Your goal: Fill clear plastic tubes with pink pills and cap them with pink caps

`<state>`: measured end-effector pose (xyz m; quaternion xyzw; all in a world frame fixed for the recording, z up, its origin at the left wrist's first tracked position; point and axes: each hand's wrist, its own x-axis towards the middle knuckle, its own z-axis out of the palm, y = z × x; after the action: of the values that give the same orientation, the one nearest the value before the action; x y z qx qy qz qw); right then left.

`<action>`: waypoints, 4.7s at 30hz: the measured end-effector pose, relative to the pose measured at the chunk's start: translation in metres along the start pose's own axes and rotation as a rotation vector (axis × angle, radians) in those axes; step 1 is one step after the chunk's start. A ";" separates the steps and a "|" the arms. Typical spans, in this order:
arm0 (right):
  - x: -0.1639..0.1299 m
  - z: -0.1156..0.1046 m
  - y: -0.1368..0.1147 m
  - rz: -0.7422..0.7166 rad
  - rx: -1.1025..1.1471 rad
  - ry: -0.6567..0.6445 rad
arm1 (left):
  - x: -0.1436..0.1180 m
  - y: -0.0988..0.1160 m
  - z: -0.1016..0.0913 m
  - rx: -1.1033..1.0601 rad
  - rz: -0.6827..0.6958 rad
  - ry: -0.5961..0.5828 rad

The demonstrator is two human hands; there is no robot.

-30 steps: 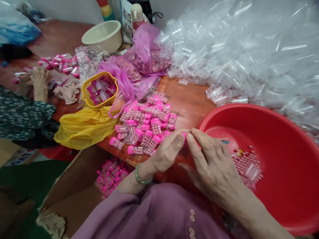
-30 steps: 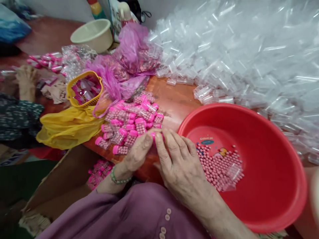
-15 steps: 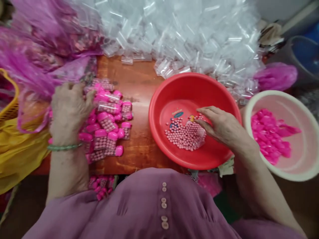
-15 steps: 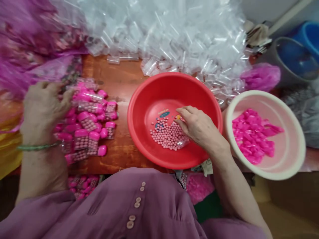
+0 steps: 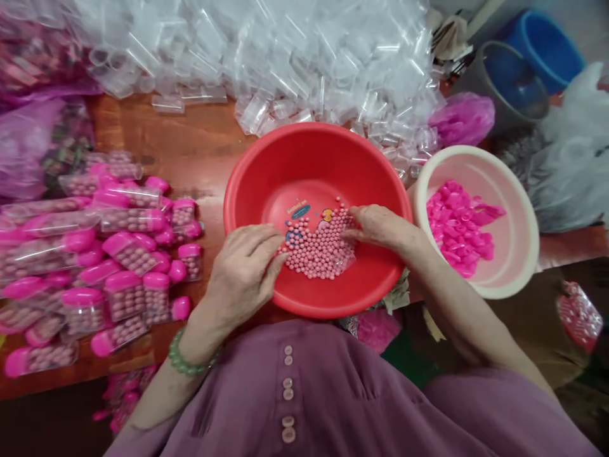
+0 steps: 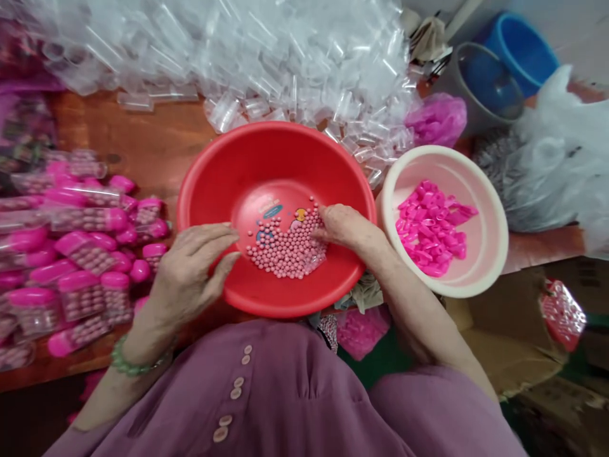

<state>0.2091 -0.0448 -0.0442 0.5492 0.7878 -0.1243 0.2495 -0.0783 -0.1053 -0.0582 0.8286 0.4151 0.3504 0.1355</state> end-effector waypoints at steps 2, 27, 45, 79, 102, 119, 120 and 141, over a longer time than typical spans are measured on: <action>0.000 0.004 -0.007 0.015 0.022 -0.027 | 0.001 0.000 0.009 0.023 0.032 -0.004; -0.039 0.022 -0.036 -0.272 0.234 -0.134 | 0.002 -0.010 0.017 -0.860 -0.684 0.315; -0.001 0.016 -0.004 -0.458 -0.488 0.064 | 0.028 -0.004 0.012 -0.884 -0.542 0.300; 0.002 -0.047 -0.044 -0.837 1.078 0.219 | 0.027 0.002 -0.001 -0.821 -0.334 -0.239; -0.027 -0.042 -0.059 -0.628 1.143 0.636 | 0.036 0.018 0.011 -0.973 -0.423 -0.124; -0.012 -0.041 -0.063 -0.661 0.781 0.663 | 0.043 0.009 0.017 -1.340 -0.464 -0.163; -0.013 -0.039 -0.063 -0.656 0.780 0.655 | 0.042 0.009 0.017 -1.338 -0.472 -0.146; -0.013 -0.026 -0.070 -0.629 0.802 0.723 | 0.045 0.009 0.023 -1.330 -0.510 -0.022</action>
<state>0.1413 -0.0683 -0.0206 0.3491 0.8386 -0.2840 -0.3070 -0.0389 -0.0745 -0.0488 0.4510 0.2928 0.4783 0.6943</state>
